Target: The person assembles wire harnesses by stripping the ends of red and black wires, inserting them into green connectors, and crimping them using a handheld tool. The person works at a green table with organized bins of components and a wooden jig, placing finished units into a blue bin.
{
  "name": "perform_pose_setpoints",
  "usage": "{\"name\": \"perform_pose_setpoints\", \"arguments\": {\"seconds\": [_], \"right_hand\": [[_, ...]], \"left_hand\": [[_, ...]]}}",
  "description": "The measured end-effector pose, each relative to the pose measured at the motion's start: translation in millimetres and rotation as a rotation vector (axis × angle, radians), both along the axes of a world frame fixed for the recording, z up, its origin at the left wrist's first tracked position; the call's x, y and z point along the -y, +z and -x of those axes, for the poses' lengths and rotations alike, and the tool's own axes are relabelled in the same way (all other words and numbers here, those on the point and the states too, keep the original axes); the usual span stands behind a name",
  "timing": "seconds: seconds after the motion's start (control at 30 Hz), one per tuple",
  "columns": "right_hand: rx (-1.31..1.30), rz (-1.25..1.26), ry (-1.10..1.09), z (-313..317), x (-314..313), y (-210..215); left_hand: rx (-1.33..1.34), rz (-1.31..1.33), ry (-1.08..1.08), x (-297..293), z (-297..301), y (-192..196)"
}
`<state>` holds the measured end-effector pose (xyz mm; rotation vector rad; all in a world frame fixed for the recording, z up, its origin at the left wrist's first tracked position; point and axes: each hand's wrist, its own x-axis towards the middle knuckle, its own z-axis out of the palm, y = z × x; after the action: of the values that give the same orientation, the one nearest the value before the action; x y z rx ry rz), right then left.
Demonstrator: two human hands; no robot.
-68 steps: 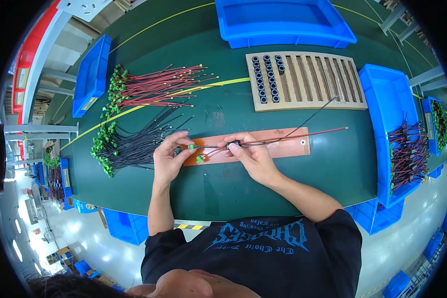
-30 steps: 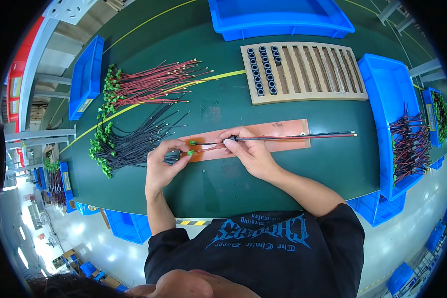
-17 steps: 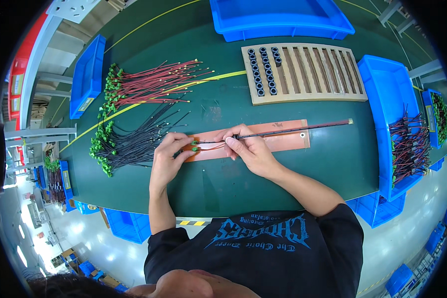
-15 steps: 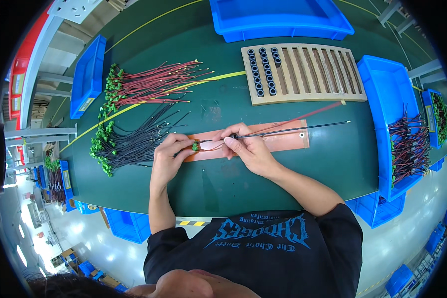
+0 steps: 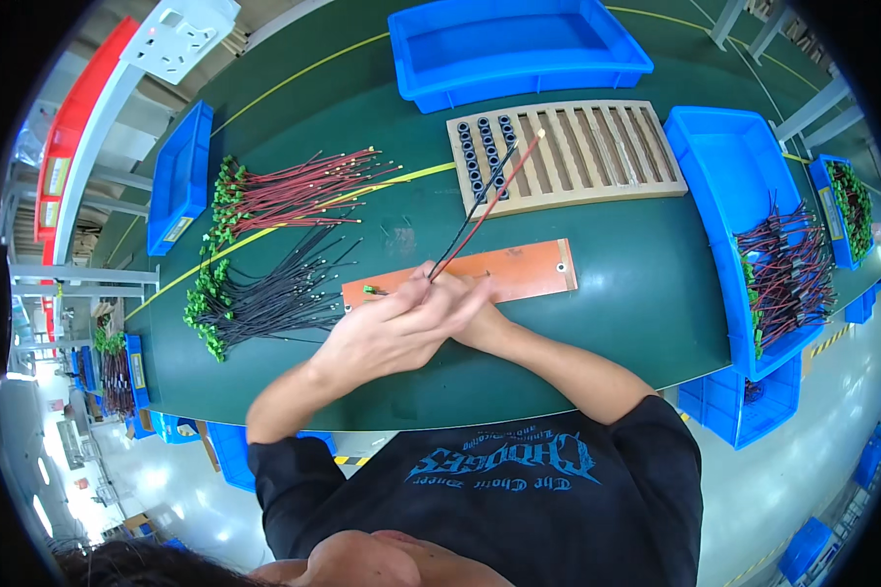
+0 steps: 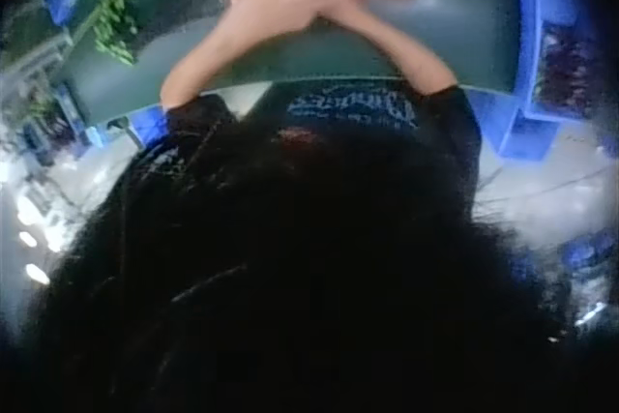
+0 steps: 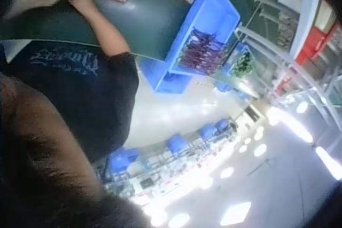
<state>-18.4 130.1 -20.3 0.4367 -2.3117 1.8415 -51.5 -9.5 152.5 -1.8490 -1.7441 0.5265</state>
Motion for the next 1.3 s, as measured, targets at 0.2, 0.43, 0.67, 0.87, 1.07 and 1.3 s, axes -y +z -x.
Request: {"name": "perform_pose_setpoints", "arguments": {"seconds": [0.2,0.43,0.67,0.87,1.07,1.3], "right_hand": [[0.300,0.122,0.019,-7.6,-1.6,40.2],[0.360,0.280,0.051,-6.2,-0.7,41.3],[0.320,0.260,0.020,-10.6,2.9,32.8],[0.390,0.141,0.018,-16.8,-4.3,50.5],[-0.205,-0.665,-0.034,-24.6,-16.4,94.7],[0.313,-0.189,-0.150,-4.4,-61.7,68.9]], "left_hand": [[0.043,0.025,0.160,-1.4,48.2,9.4],[0.249,-0.566,0.648,65.0,67.5,-8.1],[1.908,-1.586,0.488,2.9,-8.3,-108.9],[2.008,-1.729,0.338,-10.7,-12.1,-135.0],[1.829,-1.687,0.319,-7.5,-7.5,-149.6],[1.842,-1.749,0.300,-12.6,-5.8,-150.2]]}}
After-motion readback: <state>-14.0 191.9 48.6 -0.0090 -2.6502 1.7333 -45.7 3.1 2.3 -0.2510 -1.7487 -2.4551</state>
